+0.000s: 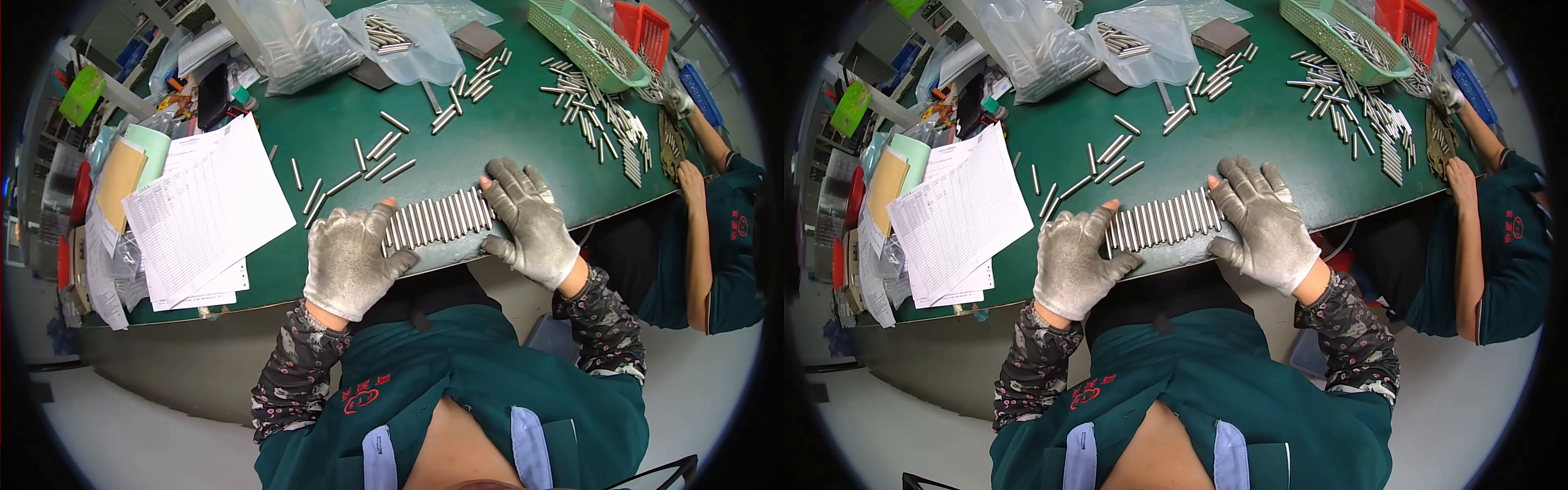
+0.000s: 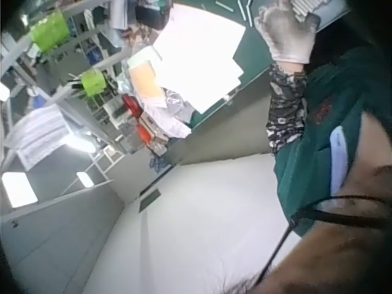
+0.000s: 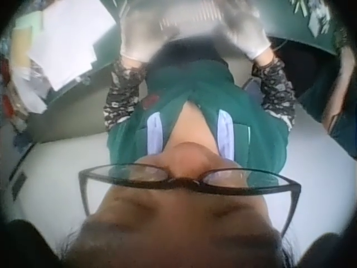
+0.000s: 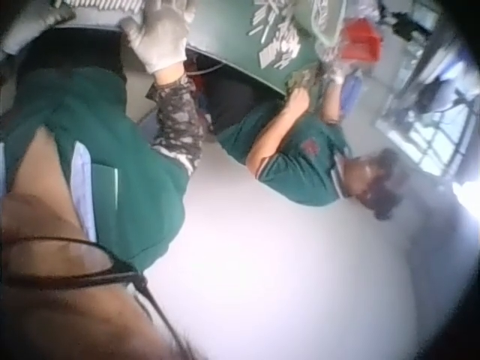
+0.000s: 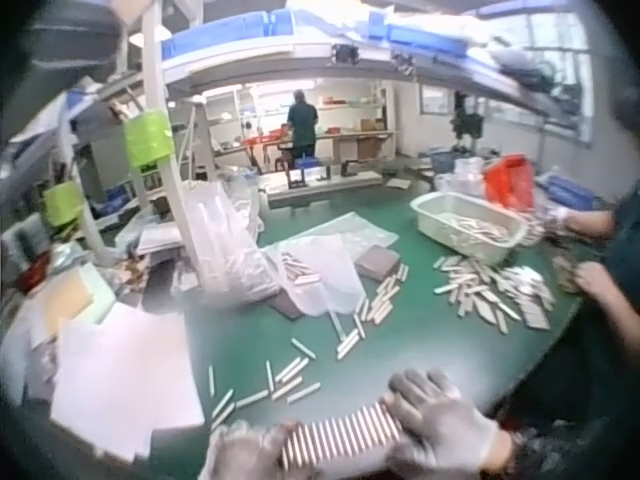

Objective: Sorting and aligning small metal pins on a workbench.

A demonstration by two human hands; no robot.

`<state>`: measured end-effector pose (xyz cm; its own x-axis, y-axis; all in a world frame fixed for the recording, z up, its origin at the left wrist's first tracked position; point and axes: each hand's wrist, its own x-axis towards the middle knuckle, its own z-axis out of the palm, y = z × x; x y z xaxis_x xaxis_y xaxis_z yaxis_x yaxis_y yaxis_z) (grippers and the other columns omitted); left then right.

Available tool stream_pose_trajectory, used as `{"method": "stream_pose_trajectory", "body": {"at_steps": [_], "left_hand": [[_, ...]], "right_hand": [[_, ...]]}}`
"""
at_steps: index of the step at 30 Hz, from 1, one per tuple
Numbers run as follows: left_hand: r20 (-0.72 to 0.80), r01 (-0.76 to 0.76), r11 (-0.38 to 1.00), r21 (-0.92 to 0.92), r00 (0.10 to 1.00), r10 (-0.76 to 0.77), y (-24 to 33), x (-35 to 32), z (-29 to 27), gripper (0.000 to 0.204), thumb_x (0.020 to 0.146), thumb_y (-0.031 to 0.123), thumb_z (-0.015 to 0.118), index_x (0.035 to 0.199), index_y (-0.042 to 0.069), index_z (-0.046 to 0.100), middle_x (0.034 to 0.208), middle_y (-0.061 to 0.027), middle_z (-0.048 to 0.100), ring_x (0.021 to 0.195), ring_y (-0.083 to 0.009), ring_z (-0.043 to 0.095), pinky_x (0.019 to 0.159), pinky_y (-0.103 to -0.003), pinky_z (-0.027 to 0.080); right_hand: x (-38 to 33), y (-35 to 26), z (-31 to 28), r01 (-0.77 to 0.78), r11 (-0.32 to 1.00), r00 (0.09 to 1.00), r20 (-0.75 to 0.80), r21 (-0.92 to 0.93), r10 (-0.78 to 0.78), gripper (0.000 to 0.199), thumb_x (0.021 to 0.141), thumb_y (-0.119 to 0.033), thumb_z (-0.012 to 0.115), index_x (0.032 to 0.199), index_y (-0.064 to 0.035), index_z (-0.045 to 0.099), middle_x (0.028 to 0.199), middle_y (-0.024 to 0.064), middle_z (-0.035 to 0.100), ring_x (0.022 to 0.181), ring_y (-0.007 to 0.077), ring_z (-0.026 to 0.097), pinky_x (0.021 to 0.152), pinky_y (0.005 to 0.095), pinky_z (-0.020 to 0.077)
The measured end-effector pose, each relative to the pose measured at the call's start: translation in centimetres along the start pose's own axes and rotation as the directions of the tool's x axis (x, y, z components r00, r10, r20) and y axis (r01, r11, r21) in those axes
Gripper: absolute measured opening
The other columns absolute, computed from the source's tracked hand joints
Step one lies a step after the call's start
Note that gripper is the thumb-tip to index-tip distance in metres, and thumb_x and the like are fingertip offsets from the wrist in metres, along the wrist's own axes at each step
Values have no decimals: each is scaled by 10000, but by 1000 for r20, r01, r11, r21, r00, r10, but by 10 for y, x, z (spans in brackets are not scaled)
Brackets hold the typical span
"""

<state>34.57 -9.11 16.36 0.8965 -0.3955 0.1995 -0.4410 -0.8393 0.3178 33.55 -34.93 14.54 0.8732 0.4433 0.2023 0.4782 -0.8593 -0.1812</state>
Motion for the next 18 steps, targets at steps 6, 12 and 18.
{"method": "stream_pose_trajectory", "body": {"at_steps": [6, 12, 18], "left_hand": [[-136, 139, 987, -78, 979, -149, -23, -18, -14, 449, 611, 153, 779, 1011, 29, 618, 694, -57, 552, 712, -227, 537, 708, -371, 432], [-75, 264, 960, -89, 960, -271, -34, -23, -12, 436, 685, 211, 735, 1072, 56, 607, 806, -100, 621, 798, -276, 610, 763, -404, 475], [78, 131, 991, 15, 988, -132, -24, -3, -5, 760, 564, 351, 810, 1200, 30, 544, 939, -128, 601, 904, -282, 591, 807, -379, 467]], "right_hand": [[-4, 3, 2, 12, 1000, 1000, -12, -2, -12, 775, 813, -589, 482, 1356, -42, 399, 1371, 213, 402, 1295, 390, 349, 1085, 521, 220], [-3, 4, 3, 1, 999, 1000, -11, -37, -2, 780, 835, -630, 427, 1376, -70, 383, 1381, 200, 392, 1310, 372, 333, 1095, 521, 199], [2, 4, 5, 2, 1000, 1000, -5, -19, -2, 798, 832, -648, 407, 1385, -74, 367, 1376, 198, 396, 1313, 377, 327, 1095, 522, 202]]}}
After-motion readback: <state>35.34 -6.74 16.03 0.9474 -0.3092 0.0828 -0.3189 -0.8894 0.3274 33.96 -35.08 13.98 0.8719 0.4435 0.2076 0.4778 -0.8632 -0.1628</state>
